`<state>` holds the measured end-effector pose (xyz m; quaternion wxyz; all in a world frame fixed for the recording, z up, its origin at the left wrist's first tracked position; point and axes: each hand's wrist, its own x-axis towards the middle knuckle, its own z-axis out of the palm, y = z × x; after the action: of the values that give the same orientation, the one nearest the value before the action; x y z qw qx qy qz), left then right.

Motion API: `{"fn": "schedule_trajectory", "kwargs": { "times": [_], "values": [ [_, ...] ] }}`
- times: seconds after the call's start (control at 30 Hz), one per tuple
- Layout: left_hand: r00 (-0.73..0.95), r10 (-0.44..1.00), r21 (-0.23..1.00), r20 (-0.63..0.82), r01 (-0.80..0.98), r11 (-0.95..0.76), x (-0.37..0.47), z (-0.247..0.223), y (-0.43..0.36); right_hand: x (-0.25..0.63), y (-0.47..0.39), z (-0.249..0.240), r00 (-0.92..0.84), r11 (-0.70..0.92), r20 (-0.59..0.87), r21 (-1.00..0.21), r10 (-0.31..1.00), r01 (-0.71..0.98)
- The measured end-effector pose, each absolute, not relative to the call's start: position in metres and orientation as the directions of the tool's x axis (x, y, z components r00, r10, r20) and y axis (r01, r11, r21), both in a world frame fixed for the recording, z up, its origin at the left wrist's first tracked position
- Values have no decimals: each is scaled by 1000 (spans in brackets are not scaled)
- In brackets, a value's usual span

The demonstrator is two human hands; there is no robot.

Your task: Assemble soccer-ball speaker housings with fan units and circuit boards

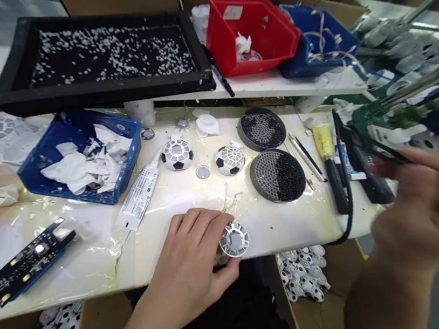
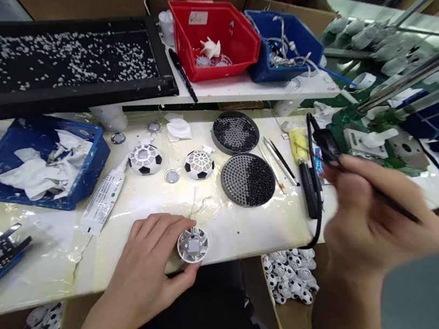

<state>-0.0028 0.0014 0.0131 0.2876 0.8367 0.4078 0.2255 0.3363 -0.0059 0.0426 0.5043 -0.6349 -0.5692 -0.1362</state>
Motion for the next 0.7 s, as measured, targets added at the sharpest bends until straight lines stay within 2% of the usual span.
{"fn": "schedule_trajectory", "kwargs": {
  "times": [0.03,0.07,0.23,0.37,0.53,0.6,0.7],
  "values": [
    [563,814,669,142,552,-498,-3,13,1,349,12,43,178,63,727,-291,663,955],
    [560,817,675,140,550,-493,-2,13,1,361,29,43,124,36,677,-218,725,975],
    [550,825,701,131,537,-470,-3,15,0,399,77,30,50,-31,469,-48,882,998],
    [542,829,700,137,539,-468,-3,15,0,403,80,24,66,-88,380,39,922,995],
    [542,829,700,141,538,-470,-3,14,-1,399,82,33,24,-49,217,108,976,993],
    [543,828,700,143,536,-473,-3,14,-1,389,84,43,29,-56,230,110,973,992],
    [543,825,695,155,534,-482,-3,14,-1,354,86,62,16,-35,357,46,934,998]
  ]
}}
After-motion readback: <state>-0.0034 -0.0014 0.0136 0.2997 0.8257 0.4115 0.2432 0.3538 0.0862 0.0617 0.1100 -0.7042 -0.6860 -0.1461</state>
